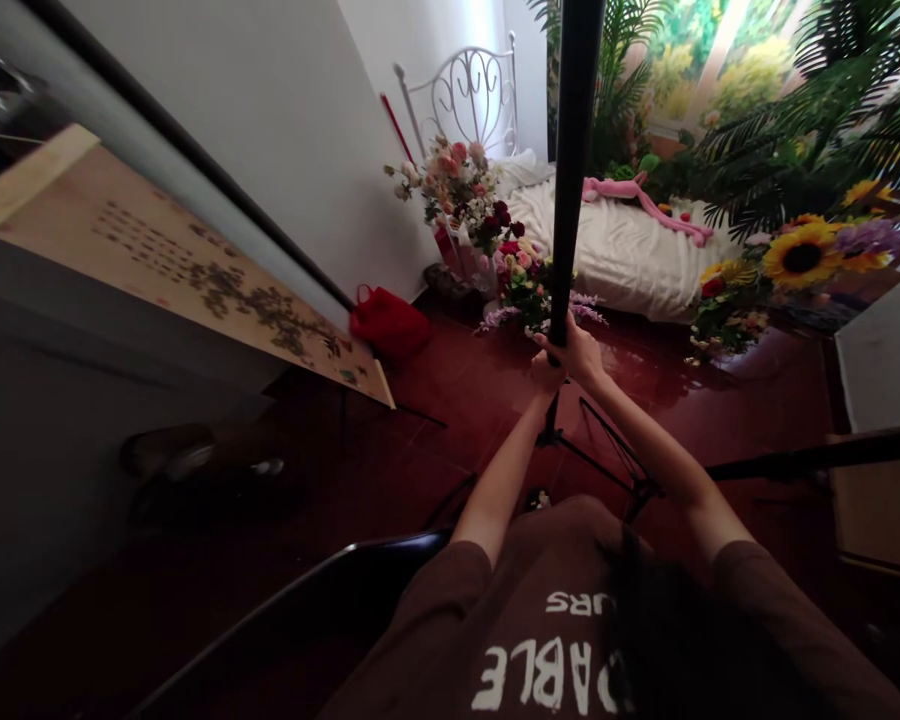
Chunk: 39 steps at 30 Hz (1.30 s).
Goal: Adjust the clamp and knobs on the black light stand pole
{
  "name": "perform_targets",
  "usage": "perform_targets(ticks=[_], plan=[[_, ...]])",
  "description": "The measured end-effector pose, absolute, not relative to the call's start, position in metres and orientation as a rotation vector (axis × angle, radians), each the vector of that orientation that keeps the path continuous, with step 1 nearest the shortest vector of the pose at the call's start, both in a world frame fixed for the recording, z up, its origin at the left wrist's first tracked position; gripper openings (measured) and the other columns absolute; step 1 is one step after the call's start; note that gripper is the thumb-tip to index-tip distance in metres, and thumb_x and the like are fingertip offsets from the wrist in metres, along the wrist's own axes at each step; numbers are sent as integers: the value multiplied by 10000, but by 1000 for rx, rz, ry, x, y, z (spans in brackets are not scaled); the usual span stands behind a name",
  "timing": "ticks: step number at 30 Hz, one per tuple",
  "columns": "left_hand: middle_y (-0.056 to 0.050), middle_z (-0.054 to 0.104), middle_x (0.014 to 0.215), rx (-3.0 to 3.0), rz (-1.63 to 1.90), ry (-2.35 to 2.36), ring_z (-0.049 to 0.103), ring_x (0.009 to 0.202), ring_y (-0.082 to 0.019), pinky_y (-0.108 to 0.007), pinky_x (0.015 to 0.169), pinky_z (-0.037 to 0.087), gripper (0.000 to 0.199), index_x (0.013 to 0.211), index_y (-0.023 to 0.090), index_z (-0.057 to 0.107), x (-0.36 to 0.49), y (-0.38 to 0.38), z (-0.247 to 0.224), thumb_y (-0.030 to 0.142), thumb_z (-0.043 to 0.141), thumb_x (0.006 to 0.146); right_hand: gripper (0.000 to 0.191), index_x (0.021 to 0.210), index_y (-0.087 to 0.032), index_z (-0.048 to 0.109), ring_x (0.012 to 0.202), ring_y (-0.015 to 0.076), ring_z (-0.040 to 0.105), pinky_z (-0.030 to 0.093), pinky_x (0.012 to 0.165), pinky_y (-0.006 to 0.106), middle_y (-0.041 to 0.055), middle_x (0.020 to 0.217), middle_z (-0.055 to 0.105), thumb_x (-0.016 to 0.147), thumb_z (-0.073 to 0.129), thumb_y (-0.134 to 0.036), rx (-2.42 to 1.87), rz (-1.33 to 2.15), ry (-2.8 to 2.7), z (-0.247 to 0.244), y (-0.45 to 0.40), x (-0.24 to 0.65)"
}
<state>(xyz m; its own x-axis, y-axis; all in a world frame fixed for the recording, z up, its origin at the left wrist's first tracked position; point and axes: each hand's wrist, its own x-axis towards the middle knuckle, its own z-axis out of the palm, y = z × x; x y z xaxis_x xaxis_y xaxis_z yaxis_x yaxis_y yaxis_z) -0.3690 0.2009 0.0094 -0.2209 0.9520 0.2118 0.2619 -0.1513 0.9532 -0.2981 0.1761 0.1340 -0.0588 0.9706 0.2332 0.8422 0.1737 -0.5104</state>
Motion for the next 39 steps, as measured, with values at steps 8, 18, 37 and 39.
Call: perform_targets(ticks=[8, 18, 37, 39], plan=[[-79, 674, 679, 1367, 1363, 1604, 602, 631, -166, -248, 564, 398, 232, 788, 154, 643, -365, 201, 12, 381, 638, 743, 609, 1362, -229, 416, 807, 271, 676, 512, 682, 351, 84, 872, 698, 852, 564, -529, -1504, 385, -1822, 113, 188, -298], [-86, 700, 753, 1406, 1399, 1541, 644, 670, -175, -238, 590, 433, 293, 811, 157, 671, -367, 197, 5, 436, 609, 746, 477, 1284, -251, 407, 905, 211, 676, 549, 732, 328, 93, 1161, 637, 896, 481, -519, -1292, 520, -1729, 91, 159, -273], [-62, 637, 608, 1373, 1386, 1628, 576, 518, -138, -224, 501, 402, 367, 658, 170, 604, -361, 197, 3, 521, 576, 762, 519, 544, -213, 407, 330, 64, 308, 234, 336, 180, -46, 416, 401, 918, 346, -567, -1381, 1778, -626, 43, 135, -270], [-66, 643, 621, 1373, 1397, 1635, 583, 533, -142, -226, 507, 407, 364, 659, 167, 610, -361, 198, 4, 517, 584, 756, 479, 524, -221, 331, 311, 55, 211, 187, 321, 171, -77, 384, 298, 950, 304, -437, -1194, 1992, -409, 53, 137, -270]])
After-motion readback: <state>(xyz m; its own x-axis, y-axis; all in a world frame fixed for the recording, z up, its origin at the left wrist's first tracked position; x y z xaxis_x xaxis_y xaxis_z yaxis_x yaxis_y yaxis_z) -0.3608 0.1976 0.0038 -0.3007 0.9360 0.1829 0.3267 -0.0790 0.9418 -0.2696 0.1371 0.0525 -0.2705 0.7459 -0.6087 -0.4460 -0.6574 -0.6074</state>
